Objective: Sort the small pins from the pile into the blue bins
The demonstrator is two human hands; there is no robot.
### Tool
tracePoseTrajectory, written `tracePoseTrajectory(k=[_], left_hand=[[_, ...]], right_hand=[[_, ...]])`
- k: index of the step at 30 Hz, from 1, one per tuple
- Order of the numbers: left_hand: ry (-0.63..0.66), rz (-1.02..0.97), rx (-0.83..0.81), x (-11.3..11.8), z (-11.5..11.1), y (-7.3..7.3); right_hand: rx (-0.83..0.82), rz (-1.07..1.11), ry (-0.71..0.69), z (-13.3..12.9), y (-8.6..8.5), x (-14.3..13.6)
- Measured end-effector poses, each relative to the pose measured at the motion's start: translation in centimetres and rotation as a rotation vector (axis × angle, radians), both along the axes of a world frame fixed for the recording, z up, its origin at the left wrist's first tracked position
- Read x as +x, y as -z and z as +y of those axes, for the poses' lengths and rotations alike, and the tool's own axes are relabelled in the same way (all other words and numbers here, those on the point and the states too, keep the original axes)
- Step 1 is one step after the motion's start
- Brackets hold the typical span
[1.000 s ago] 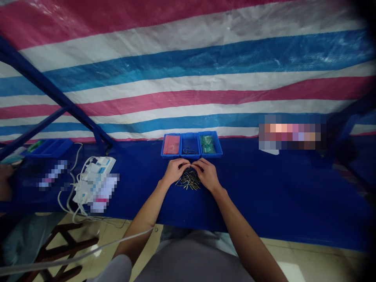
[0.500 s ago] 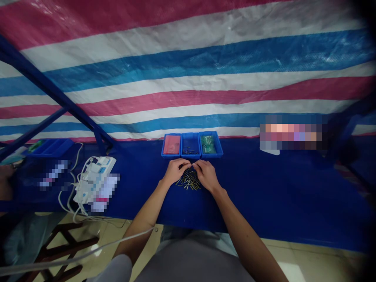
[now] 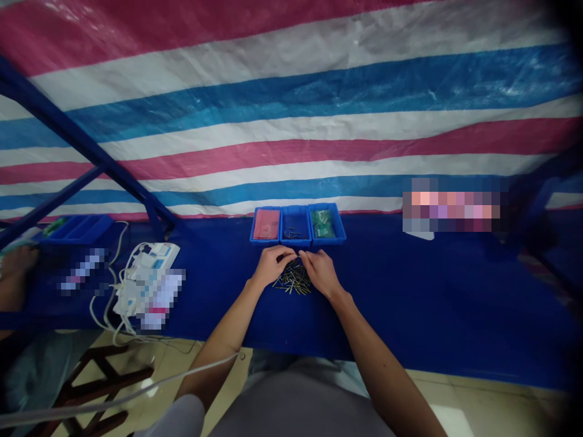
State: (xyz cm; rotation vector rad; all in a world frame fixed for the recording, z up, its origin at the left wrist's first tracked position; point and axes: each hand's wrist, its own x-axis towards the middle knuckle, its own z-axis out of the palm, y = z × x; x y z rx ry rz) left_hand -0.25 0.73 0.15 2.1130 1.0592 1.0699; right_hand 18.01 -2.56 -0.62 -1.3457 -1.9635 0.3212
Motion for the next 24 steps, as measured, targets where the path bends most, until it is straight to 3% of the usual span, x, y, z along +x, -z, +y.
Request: tracePoseTrajectory(k=[24], left_hand=[[-0.016,-0.007,-0.064,0.01,0.05,-0.21]], right_hand=[[0.041,0.204,0.005,-0.11,-0.19,0.33]])
